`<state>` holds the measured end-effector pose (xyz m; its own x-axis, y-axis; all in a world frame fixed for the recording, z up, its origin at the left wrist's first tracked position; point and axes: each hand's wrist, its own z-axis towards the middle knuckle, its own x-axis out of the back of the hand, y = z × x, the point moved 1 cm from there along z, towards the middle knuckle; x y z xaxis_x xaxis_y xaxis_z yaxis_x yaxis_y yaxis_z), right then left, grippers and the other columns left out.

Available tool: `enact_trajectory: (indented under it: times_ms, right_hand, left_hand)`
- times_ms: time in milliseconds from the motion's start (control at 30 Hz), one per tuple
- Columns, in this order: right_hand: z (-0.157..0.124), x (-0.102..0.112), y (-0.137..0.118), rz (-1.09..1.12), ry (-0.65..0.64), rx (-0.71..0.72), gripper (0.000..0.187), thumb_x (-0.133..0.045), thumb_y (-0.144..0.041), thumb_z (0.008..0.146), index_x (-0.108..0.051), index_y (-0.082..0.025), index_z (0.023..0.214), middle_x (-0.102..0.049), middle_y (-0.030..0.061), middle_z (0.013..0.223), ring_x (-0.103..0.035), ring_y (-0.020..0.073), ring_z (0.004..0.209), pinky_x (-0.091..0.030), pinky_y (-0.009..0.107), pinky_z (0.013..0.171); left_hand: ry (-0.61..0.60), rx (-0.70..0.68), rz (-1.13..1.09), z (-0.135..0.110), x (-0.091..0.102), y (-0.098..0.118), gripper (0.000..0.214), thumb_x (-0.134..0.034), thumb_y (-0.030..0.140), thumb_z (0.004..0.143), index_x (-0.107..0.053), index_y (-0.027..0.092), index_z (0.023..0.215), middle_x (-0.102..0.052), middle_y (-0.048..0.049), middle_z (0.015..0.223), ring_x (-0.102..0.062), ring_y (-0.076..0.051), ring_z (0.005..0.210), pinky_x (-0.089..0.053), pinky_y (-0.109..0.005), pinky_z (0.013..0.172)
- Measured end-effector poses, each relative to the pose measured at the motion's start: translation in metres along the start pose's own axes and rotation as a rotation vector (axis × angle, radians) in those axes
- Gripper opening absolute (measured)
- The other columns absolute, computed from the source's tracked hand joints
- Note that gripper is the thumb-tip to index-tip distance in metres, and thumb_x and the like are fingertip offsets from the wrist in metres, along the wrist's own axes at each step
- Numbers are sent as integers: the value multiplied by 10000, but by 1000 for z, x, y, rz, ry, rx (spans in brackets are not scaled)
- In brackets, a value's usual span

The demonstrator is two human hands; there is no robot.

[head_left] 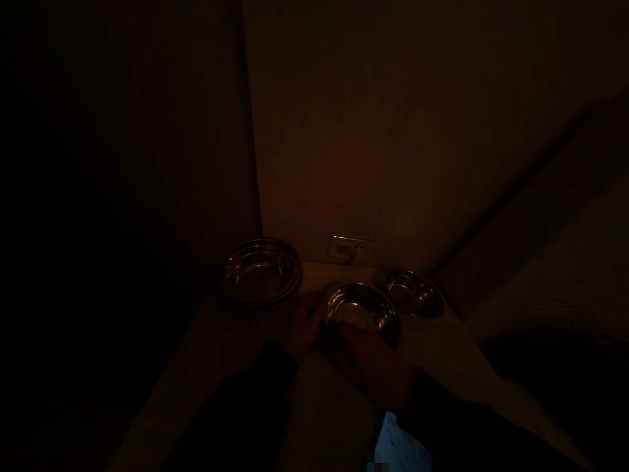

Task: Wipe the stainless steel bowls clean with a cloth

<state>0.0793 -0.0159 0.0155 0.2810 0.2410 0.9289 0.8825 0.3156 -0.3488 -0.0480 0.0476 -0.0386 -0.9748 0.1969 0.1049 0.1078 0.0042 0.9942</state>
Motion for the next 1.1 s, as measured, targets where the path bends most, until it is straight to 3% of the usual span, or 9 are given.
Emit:
enact_trajectory:
  times_ms: [167, 300, 400, 633, 767, 900, 1100]
  right_hand:
    - [11, -6, 3, 42, 9, 13, 301, -403, -289, 926, -516, -124, 1152, -624, 151, 1106, -602, 229, 981, -447, 330, 840]
    - [7, -4, -1, 54, -16, 60, 339, -411, -291, 916, -492, -128, 1201, -591, 161, 1167, -572, 241, 1029, -421, 352, 868]
    - [1, 2, -2, 66, -59, 102, 314, -401, -303, 919, -523, -141, 1158, -606, 142, 1133, -584, 223, 993, -427, 325, 840]
    - [-15, 17, 9, 76, -222, 234, 298, -470, -290, 873, -536, -157, 1131, -624, 110, 1065, -592, 217, 929, -438, 313, 787]
    - [-12, 12, 10, 131, -198, 241, 301, -452, -290, 883, -527, -165, 1147, -611, 113, 1110, -581, 215, 970, -430, 312, 825]
    - [-1, 4, -1, 156, -131, 138, 319, -440, -296, 895, -521, -150, 1167, -610, 129, 1127, -581, 218, 995, -416, 313, 849]
    - [9, 3, -10, 143, -106, 124, 362, -407, -290, 914, -486, -125, 1226, -578, 154, 1200, -559, 235, 1063, -407, 335, 885]
  left_hand:
    - [80, -5, -11, 0, -3, 0, 390, -455, 273, 835, -595, 140, 1174, -577, -97, 1295, -510, -223, 1222, -338, -359, 1068]
    - [116, -40, -32, 0, -3, 1, 349, -448, 274, 836, -636, 152, 1103, -616, -92, 1244, -549, -219, 1178, -366, -372, 1048]
    - [153, -91, -50, 0, -3, 0, 325, -458, 280, 829, -659, 155, 1052, -654, -89, 1184, -585, -222, 1127, -399, -379, 1019]
    - [167, -43, -65, 3, 0, -2, 307, -489, 280, 810, -679, 140, 1006, -683, -96, 1124, -616, -226, 1072, -439, -378, 975]
    - [126, -51, -32, 6, -1, -9, 345, -464, 336, 833, -664, 161, 1055, -662, -80, 1169, -590, -213, 1111, -411, -357, 1000]
    - [92, -38, -14, 5, -2, -12, 367, -444, 325, 844, -624, 172, 1125, -601, -79, 1267, -533, -206, 1191, -356, -350, 1050]
    - [203, -49, -9, 1, 3, -8, 300, -491, 245, 800, -623, 154, 1054, -656, -98, 1153, -592, -217, 1095, -413, -367, 989]
